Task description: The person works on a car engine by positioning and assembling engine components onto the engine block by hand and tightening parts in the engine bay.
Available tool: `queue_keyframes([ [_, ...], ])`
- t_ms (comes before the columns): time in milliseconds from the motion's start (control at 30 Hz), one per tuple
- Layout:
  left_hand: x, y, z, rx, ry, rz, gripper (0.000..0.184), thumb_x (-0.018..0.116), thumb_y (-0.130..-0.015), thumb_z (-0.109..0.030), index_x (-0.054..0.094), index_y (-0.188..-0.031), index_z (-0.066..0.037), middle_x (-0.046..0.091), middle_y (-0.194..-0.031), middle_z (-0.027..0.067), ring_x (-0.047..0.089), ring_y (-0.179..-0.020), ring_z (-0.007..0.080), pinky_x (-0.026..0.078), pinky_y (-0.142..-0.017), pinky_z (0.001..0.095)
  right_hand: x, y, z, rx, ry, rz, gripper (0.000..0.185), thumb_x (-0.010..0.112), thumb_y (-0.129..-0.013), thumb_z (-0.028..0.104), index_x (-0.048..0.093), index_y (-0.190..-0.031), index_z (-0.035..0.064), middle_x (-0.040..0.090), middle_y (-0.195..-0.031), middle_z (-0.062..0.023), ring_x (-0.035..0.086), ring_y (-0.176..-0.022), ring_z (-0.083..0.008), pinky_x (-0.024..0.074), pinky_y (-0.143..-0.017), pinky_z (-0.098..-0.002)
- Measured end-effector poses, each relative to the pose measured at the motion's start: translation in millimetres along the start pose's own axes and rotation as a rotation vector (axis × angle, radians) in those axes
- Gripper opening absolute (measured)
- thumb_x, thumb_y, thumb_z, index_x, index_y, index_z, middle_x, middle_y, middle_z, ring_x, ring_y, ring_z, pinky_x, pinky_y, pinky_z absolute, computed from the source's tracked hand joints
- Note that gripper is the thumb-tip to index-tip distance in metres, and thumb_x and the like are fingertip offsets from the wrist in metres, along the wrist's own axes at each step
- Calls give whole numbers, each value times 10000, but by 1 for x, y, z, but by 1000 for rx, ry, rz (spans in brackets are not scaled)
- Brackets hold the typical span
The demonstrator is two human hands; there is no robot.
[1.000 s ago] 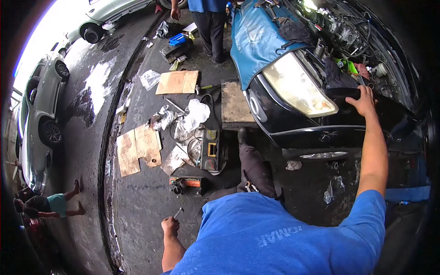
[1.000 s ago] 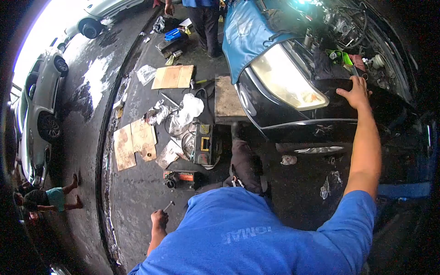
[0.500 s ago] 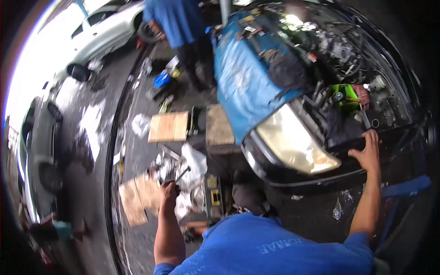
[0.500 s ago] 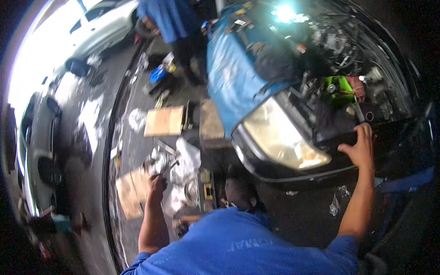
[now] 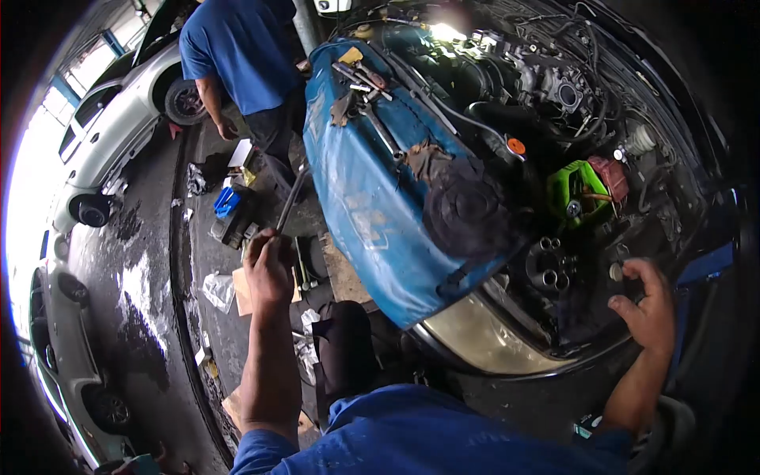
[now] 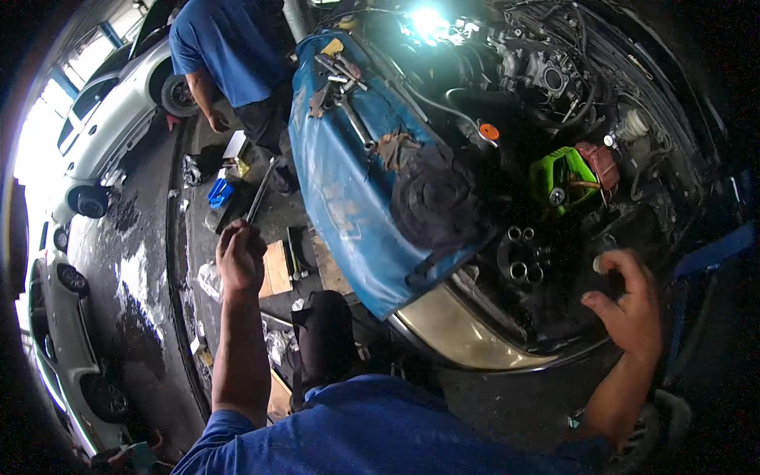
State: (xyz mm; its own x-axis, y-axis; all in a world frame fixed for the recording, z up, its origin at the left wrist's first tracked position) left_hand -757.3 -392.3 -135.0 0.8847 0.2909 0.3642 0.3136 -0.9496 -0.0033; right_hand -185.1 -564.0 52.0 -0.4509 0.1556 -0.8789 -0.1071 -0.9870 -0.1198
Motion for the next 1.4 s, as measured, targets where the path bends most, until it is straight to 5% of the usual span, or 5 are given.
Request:
queue_keyframes([
  [267,192,-87,36,-151,174,424,94,519,-931,-37,574,-1003,-14,649,-888,124,611,-725,177,507,-658,311,151,-160,137,-373,-57,522,403,745,-804,260,594,-1066,-7,638,-900,-149,659,-789,-276,530,-703,-373],
  [533,276,-121,51,77,-73,1213,262,598,-873,51,543,-1127,16,658,-1062,133,631,-960,155,502,-829,290,316,-293,145,566,-1556,62,215,526,-984,247,592,-1034,49,637,-918,-88,621,-898,-189,496,-840,-327],
  [900,327,-335,-211,12,587,1352,106,647,-764,-114,557,-710,-94,568,-651,39,502,-544,171,440,-569,344,239,-242,62,766,-332,-274,308,498,-998,361,597,-1041,73,555,-690,-48,569,-573,-141,475,-545,-326],
  [967,364,-314,-268,-320,903,1805,181,694,-802,-235,583,-706,-130,549,-530,6,422,-371,107,380,-417,300,246,-232,54,901,-438,-287,315,509,-992,361,602,-1032,63,538,-664,-52,554,-544,-146,471,-541,-333],
  [1400,443,-249,-363,-376,1115,1737,138,621,-843,-207,625,-750,-105,541,-542,32,443,-400,119,420,-448,330,258,-232,42,997,-687,-307,358,548,-959,413,595,-993,59,496,-585,-16,527,-474,-136,429,-447,-310],
])
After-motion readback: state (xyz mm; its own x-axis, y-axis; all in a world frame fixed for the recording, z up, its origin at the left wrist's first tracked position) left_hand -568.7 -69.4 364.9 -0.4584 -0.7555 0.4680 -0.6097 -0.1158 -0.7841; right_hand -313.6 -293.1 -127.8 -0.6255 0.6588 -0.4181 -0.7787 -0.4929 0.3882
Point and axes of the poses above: each hand's wrist, its own y-axis away from the middle knuckle, its own x-axis out of the palm, z = x × y, the point moved 10 cm from there along -y, towards the middle knuckle
